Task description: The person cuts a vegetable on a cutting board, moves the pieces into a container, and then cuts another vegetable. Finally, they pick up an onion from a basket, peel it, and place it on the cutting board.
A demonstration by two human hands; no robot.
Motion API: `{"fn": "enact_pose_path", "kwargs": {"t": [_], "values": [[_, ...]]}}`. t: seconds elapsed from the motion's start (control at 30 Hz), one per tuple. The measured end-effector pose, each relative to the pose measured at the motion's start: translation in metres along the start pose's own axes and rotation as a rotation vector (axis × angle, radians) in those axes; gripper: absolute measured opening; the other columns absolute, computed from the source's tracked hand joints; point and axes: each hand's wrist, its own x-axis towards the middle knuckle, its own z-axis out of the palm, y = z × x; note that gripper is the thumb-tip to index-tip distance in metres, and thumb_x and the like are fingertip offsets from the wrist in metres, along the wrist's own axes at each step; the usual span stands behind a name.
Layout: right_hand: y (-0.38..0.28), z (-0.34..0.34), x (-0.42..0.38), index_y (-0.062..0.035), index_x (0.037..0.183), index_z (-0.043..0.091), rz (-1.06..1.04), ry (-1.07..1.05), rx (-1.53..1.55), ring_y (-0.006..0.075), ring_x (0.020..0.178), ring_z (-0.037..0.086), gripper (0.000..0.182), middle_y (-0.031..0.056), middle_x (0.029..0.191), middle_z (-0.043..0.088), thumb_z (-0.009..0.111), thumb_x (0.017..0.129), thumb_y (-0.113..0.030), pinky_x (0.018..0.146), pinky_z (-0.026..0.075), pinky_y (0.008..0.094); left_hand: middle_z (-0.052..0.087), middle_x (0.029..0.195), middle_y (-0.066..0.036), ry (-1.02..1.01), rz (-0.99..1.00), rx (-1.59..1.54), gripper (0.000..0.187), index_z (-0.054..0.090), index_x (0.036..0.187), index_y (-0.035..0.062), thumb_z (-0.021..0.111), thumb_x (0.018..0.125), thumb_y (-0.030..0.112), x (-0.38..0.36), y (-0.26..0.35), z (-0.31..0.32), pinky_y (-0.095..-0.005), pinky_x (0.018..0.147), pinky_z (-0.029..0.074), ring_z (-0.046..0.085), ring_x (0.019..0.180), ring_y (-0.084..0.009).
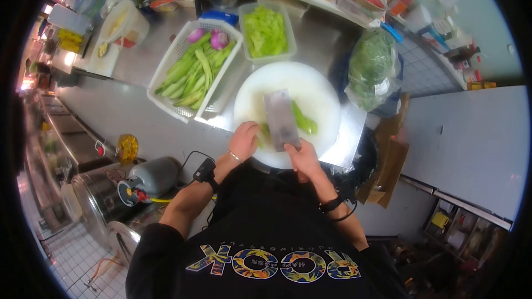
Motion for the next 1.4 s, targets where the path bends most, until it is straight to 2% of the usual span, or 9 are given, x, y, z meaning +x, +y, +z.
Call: {"fn": "enact_pose_path", "kwargs": {"t": [0.1, 0.6, 0.8, 0.87, 1.07, 1.2, 1.27, 1.33, 1.4], "values": [[-0.004, -0.014, -0.001, -0.0030, 0.097, 0.056, 0.112, -0.079, 0.453, 0.0101, 0.038, 0.043, 0.020, -0.0009, 0.056, 0.046, 0.071, 0.097, -0.017, 0.037, 0.039, 0.0278, 0.060, 0.112, -0.014, -0.008, -0.082, 0.016, 0.026, 0.071, 0.103, 0.0060, 0.062, 0.079, 0.002, 0.020, 0.017, 0.009, -0.0451, 0.090, 0.051, 0.061, 0.102, -0.0327], [0.031, -0.096, -0.072, -0.0041, 0.097, 0.057, 0.087, 0.188, 0.735, 0.0092, 0.041, 0.043, 0.015, -0.0009, 0.057, 0.046, 0.069, 0.097, -0.014, 0.037, 0.038, 0.0271, 0.069, 0.093, -0.013, -0.777, 0.171, 0.247, 0.013, 0.071, 0.089, 0.0043, 0.068, 0.077, 0.006, 0.059, -0.004, 0.048, -0.0440, 0.077, 0.056, 0.068, 0.086, -0.0336], [0.051, -0.144, -0.153, -0.0063, 0.097, 0.054, 0.036, 0.367, 1.025, 0.0090, 0.039, 0.040, 0.011, -0.0006, 0.058, 0.044, 0.063, 0.100, -0.012, 0.035, 0.035, 0.0269, 0.071, 0.102, -0.017, -0.849, -0.123, -0.505, 0.029, 0.073, 0.103, 0.0035, 0.079, 0.078, 0.018, 0.103, 0.151, 0.085, -0.0405, 0.084, 0.057, 0.071, 0.091, -0.0288], [0.067, -0.157, -0.174, -0.0092, 0.096, 0.052, 0.013, 0.427, 1.089, 0.0074, 0.037, 0.037, 0.009, -0.0018, 0.058, 0.040, 0.057, 0.103, -0.012, 0.031, 0.032, 0.0250, 0.071, 0.091, -0.014, -0.716, 0.066, -0.604, 0.030, 0.071, 0.114, 0.0024, 0.075, 0.088, 0.016, 0.107, 0.208, 0.117, -0.0320, 0.076, 0.055, 0.070, 0.087, -0.0215], [0.118, -0.176, -0.208, -0.0101, 0.097, 0.051, -0.035, 0.499, 1.338, 0.0064, 0.038, 0.036, 0.011, -0.0041, 0.058, 0.037, 0.059, 0.103, -0.014, 0.033, 0.030, 0.0232, 0.064, 0.135, -0.016, -1.215, -1.000, -1.967, 0.065, 0.046, 0.148, -0.0028, 0.050, 0.106, 0.046, 0.128, 0.324, 0.195, -0.0425, 0.104, 0.049, 0.064, 0.119, -0.0292], [0.166, -0.176, -0.219, -0.0116, 0.088, 0.051, 0.001, 0.695, 1.410, 0.0064, 0.039, 0.036, 0.017, -0.0047, 0.058, 0.039, 0.061, 0.102, -0.015, 0.034, 0.029, 0.0236, 0.052, 0.148, -0.023, -1.247, -1.097, -1.831, 0.075, 0.041, 0.150, -0.0072, 0.048, 0.105, 0.052, 0.144, 0.349, 0.222, -0.0426, 0.117, 0.038, 0.050, 0.138, -0.0318], [0.197, -0.176, -0.228, -0.0106, 0.087, 0.052, 0.038, 0.837, 1.436, 0.0073, 0.040, 0.038, 0.018, -0.0028, 0.059, 0.043, 0.064, 0.099, -0.015, 0.035, 0.032, 0.0249, 0.043, 0.155, -0.025, -1.253, -1.055, -1.849, 0.077, 0.041, 0.149, -0.0087, 0.048, 0.104, 0.054, 0.141, 0.341, 0.257, -0.0443, 0.120, 0.033, 0.041, 0.145, -0.0361], [0.192, -0.177, -0.228, -0.0095, 0.089, 0.052, 0.204, 1.141, 1.204, 0.0090, 0.041, 0.040, 0.017, -0.0012, 0.060, 0.044, 0.065, 0.098, -0.015, 0.036, 0.034, 0.0267, 0.036, 0.159, -0.026, -1.007, -0.122, -0.604, 0.077, 0.042, 0.149, -0.0088, 0.053, 0.102, 0.051, 0.130, 0.329, 0.283, -0.0460, 0.122, 0.029, 0.036, 0.147, -0.0414], [0.212, -0.173, -0.226, -0.0073, 0.098, 0.050, 0.246, 1.302, 1.055, 0.0129, 0.042, 0.042, 0.018, 0.0006, 0.061, 0.044, 0.066, 0.099, -0.016, 0.037, 0.037, 0.0302, 0.050, 0.149, -0.026, -0.709, 0.163, -0.393, 0.060, 0.056, 0.138, -0.0023, 0.065, 0.095, 0.038, 0.105, 0.297, 0.280, -0.0436, 0.120, 0.033, 0.046, 0.139, -0.0402]]}}
